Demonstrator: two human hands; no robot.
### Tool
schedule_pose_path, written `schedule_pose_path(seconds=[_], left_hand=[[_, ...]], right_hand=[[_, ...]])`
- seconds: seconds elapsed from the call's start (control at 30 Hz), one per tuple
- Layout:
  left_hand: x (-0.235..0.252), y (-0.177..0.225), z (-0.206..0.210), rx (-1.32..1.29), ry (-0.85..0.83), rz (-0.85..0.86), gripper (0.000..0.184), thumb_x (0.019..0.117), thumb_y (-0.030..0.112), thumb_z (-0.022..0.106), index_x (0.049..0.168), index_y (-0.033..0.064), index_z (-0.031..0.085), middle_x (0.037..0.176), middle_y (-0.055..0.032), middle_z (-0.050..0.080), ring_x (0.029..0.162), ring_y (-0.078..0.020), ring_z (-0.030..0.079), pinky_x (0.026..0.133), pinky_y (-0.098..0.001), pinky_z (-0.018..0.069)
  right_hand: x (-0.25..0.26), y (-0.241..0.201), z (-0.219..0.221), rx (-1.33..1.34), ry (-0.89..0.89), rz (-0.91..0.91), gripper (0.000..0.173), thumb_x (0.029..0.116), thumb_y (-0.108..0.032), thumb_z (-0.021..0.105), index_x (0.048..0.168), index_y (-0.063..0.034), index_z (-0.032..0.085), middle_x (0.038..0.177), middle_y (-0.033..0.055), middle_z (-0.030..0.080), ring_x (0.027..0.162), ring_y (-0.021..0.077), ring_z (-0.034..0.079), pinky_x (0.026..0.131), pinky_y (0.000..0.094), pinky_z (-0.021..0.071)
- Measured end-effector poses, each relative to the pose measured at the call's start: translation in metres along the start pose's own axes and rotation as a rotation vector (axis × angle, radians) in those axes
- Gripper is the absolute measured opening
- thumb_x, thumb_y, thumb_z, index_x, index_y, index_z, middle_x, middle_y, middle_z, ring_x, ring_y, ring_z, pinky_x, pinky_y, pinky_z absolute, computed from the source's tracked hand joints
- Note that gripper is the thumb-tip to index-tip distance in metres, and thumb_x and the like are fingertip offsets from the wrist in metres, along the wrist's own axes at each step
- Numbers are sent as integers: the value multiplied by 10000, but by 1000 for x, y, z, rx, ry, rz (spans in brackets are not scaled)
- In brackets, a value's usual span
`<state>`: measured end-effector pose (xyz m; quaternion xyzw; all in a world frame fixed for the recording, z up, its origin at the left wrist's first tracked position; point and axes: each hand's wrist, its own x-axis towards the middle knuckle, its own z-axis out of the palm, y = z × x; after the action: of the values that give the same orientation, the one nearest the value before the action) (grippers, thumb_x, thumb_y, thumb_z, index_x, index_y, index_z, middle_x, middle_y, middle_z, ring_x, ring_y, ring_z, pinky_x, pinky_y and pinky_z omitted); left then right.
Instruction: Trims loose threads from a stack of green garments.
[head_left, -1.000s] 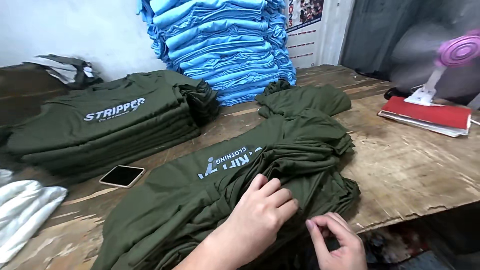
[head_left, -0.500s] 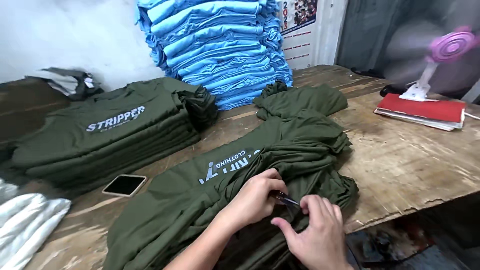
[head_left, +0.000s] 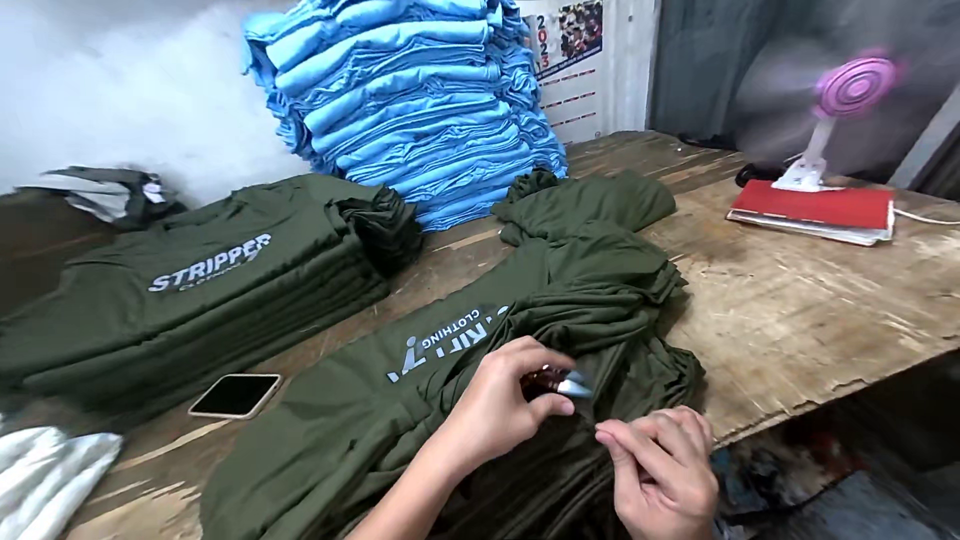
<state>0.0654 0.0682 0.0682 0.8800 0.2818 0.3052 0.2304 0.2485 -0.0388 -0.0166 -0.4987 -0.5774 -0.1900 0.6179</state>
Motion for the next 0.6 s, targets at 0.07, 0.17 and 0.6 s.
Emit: schedule_pose_path(seconds=[0.07,0.17,0.6], left_hand=[[-11,1,0,129,86,115,239,849,347,807,1072,260,788,1025,114,719,984,-26,655,900,-282,550],[-18,3,9,223,135,210,173,883,311,773,1050,267,791,1010,114,736,970,-68,656,874,-337,515],[-22,9,9,319,128,198,131,966,338,678,1001,260,778,930,123,725,893,-65,644,791,-305,502]], right_hand=[[-1,0,0,28,37,5,121,963,-328,687,911,-264,776,777,-84,622,918,77,593,1005,366,409],[-1,-3,1,19,77,-31,89,933,-315,711,915,-257,777,769,-85,592,901,82,574,985,364,412],[-8,8,-2,95,-19,-117,158,932,-400,632,840,-286,689,848,-114,588,987,67,553,1044,353,373]])
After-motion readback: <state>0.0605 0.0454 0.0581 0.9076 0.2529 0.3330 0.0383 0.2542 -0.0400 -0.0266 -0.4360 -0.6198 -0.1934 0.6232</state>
